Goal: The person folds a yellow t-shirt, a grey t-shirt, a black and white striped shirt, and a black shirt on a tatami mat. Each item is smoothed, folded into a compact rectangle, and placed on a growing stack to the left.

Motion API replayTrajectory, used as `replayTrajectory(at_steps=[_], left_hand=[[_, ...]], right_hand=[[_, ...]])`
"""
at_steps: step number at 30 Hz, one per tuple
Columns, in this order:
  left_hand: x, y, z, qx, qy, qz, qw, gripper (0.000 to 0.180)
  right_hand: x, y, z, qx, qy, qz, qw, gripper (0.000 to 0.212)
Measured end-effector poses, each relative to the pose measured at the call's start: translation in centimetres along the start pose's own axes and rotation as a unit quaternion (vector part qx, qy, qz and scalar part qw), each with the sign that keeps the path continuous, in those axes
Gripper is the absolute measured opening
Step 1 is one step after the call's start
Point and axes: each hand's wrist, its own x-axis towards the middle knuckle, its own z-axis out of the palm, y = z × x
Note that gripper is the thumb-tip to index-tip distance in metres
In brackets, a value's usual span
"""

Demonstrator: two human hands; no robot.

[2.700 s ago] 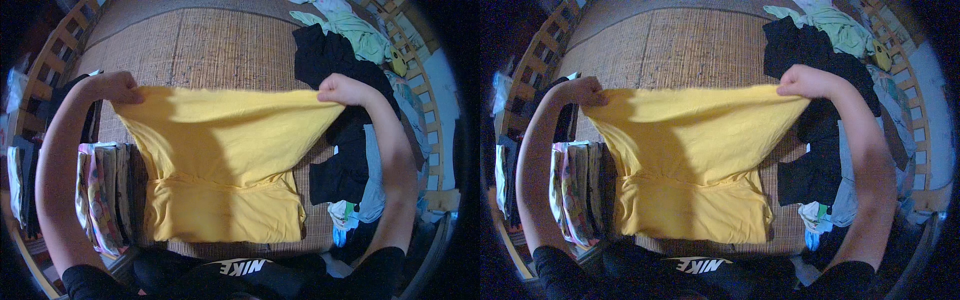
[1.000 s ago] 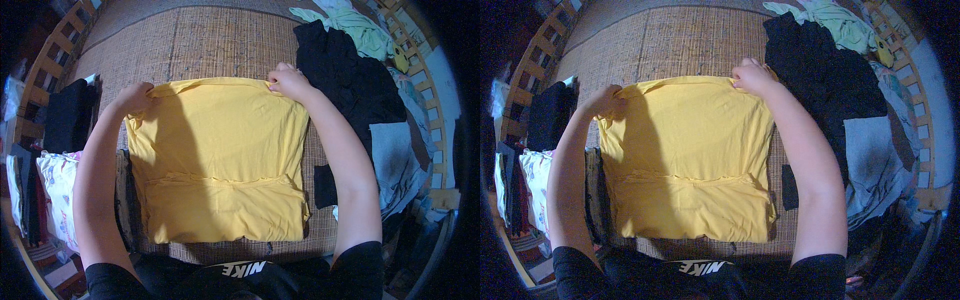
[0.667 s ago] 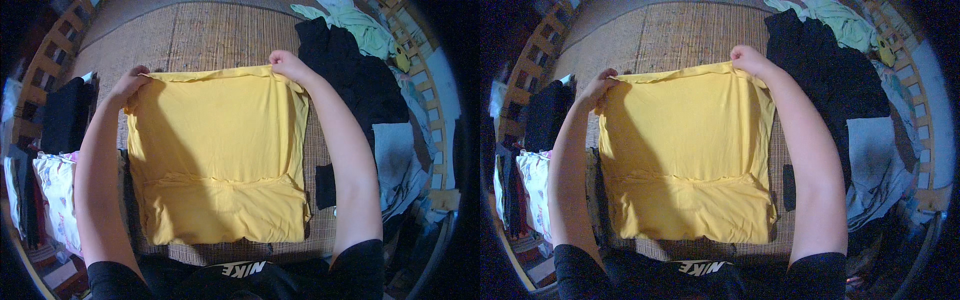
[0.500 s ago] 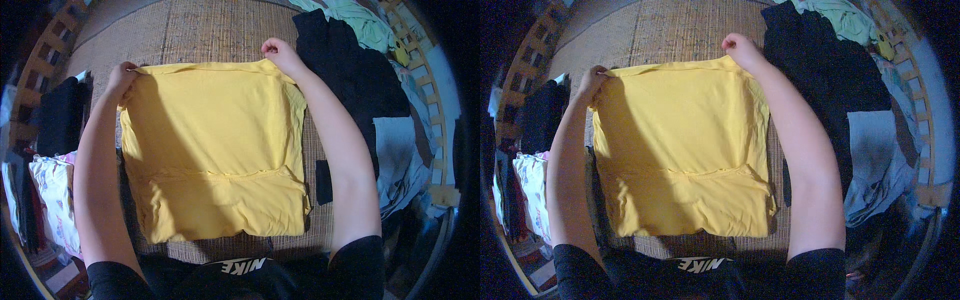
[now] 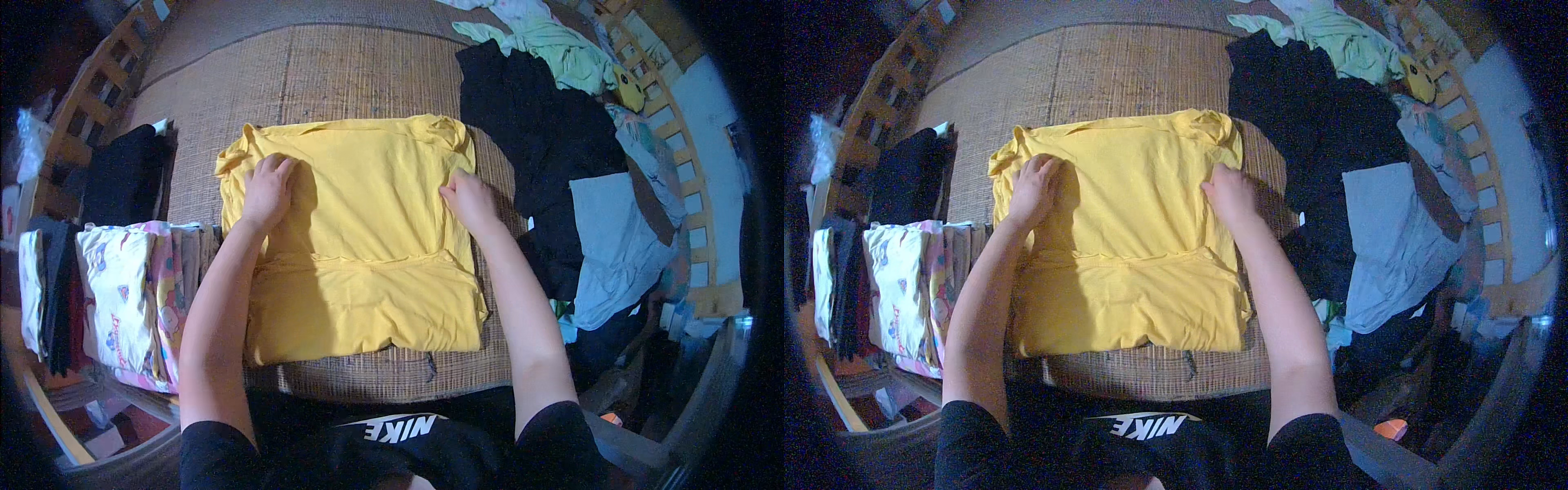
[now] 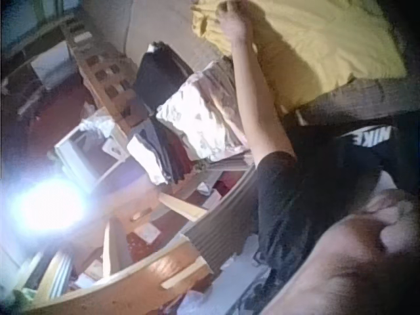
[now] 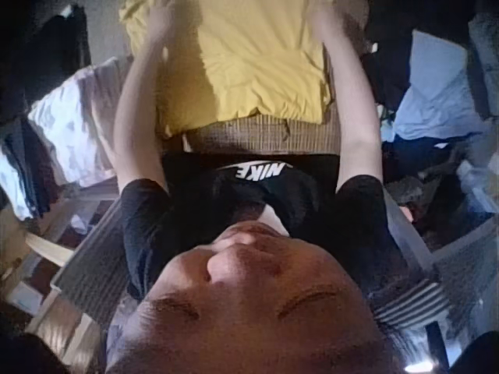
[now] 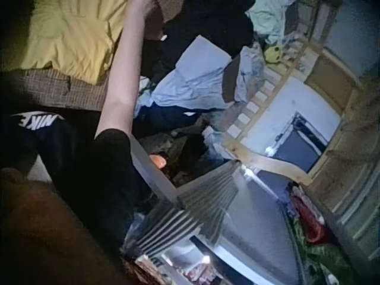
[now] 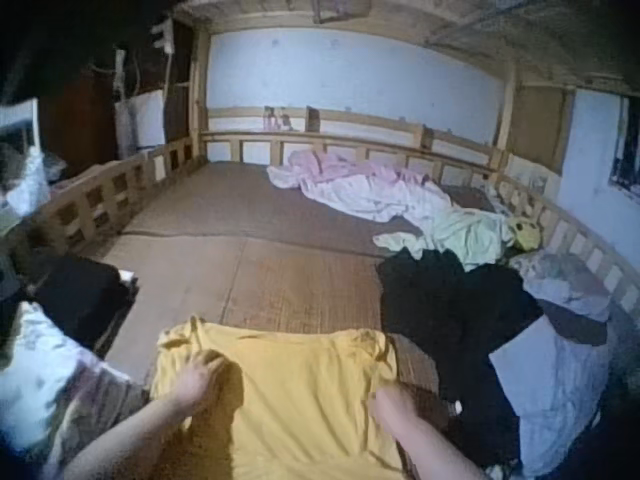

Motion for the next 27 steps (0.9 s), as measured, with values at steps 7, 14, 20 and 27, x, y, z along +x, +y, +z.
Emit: replayTrajectory(at_steps=[7,14,20,27], left_hand=[[4.2,-3.0,1.6,0.061,-0.035,-0.059,0.996,0.045],[7.7,-8.4,2.2,0.096,0.007,-0.17,0.981,0.048],[3.3,-5.8,2.5,0.162,0.023,-0.105,0.981,0.046],[-5.0,0.1,-1.4,0.061,0.021,-0.13,0.989,0.047]], right_hand=[[7.9,-0.9,1.8,-0.046,0.034,-0.139,0.989,0.044],[13.3,0.5,2.7,0.031,0.222,0.007,0.974,0.048],[4.4,-1.8,5.3,-0.012,0.079,-0.111,0.991,0.049],[-3.1,3.6,2.3,-0.028,0.006,0.059,0.998,0.053]])
